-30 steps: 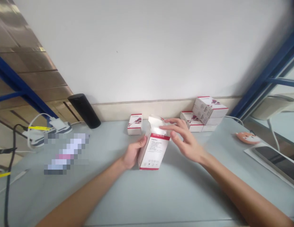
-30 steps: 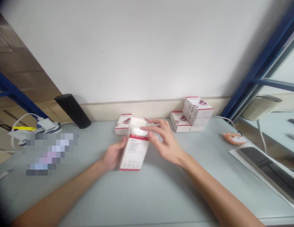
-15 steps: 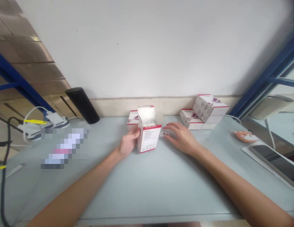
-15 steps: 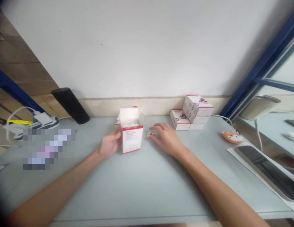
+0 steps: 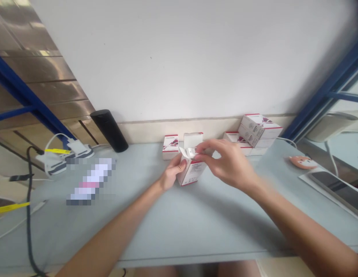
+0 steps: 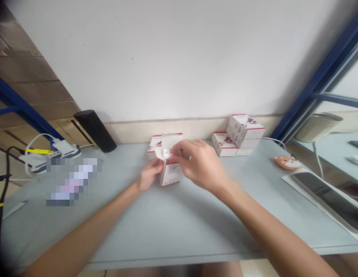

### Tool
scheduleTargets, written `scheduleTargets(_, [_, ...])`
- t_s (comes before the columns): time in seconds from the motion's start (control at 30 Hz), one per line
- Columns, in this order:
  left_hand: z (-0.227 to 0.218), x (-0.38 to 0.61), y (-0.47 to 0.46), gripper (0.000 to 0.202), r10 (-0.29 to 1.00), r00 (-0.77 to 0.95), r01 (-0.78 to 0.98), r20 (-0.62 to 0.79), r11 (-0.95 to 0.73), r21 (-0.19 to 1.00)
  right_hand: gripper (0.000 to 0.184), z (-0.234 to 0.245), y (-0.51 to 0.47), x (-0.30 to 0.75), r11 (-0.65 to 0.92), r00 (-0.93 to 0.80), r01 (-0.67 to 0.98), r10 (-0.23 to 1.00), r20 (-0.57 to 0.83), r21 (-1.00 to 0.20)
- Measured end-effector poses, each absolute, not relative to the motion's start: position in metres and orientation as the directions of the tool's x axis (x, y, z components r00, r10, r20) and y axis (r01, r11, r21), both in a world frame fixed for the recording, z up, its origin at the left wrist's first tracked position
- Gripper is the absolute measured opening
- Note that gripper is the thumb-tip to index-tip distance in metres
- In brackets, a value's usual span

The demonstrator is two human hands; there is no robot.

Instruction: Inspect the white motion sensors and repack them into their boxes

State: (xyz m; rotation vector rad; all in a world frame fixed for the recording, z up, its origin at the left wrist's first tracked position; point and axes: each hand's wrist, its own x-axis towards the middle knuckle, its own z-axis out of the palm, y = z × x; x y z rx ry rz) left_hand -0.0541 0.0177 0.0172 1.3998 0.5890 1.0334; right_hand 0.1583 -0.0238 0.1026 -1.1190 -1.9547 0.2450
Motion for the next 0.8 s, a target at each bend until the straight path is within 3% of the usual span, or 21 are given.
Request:
scheduleTargets(0.1, [0.016, -0.055, 0.019, 0.053, 0.845, 0.477, -0.229, 0.243, -0.147, 0.962, 0.006, 0.113, -0.013, 0.155, 0.488, -0.254, 0.643, 0.863, 0.437, -0.590])
scheduleTargets(0.2, [0.013, -0.056, 0.021, 0.056, 0.836, 0.487, -0.255, 0.253, -0.141, 0.957, 0.008, 0.118, -0.005, 0.160, 0.495, -0.300, 0.661, 0.863, 0.407, -0.564])
scheduleTargets(0.47, [0.013, -0.056, 0.024, 0.050, 0.808, 0.504, -0.300, 0.304, -0.166, 0.939, 0.019, 0.107, -0.002, 0.163, 0.685, -0.457, 0.641, 0.703, 0.544, -0.346])
scheduleTargets(0.57, [0.010, -0.056, 0.026, 0.047, 0.822, 0.494, -0.299, 0.283, -0.145, 0.943, 0.031, 0.100, 0.005, 0.184, 0.694, -0.401, 0.598, 0.692, 0.601, -0.401])
scheduleTargets(0.67, [0.006, -0.056, 0.026, 0.047, 0.830, 0.491, -0.286, 0.266, -0.135, 0.949, 0.033, 0.079, 0.026, 0.217, 0.479, -0.160, 0.726, 0.816, 0.556, -0.494])
scheduleTargets(0.73, [0.005, -0.055, 0.025, 0.047, 0.833, 0.479, -0.272, 0.275, -0.157, 0.950, 0.029, 0.061, 0.042, 0.235, 0.231, -0.061, 0.879, 0.923, 0.380, -0.418])
scheduleTargets(0.8, [0.005, -0.053, 0.022, 0.046, 0.829, 0.476, -0.261, 0.292, -0.185, 0.948, 0.029, 0.045, 0.053, 0.243, 0.080, -0.012, 0.953, 0.974, 0.226, -0.292])
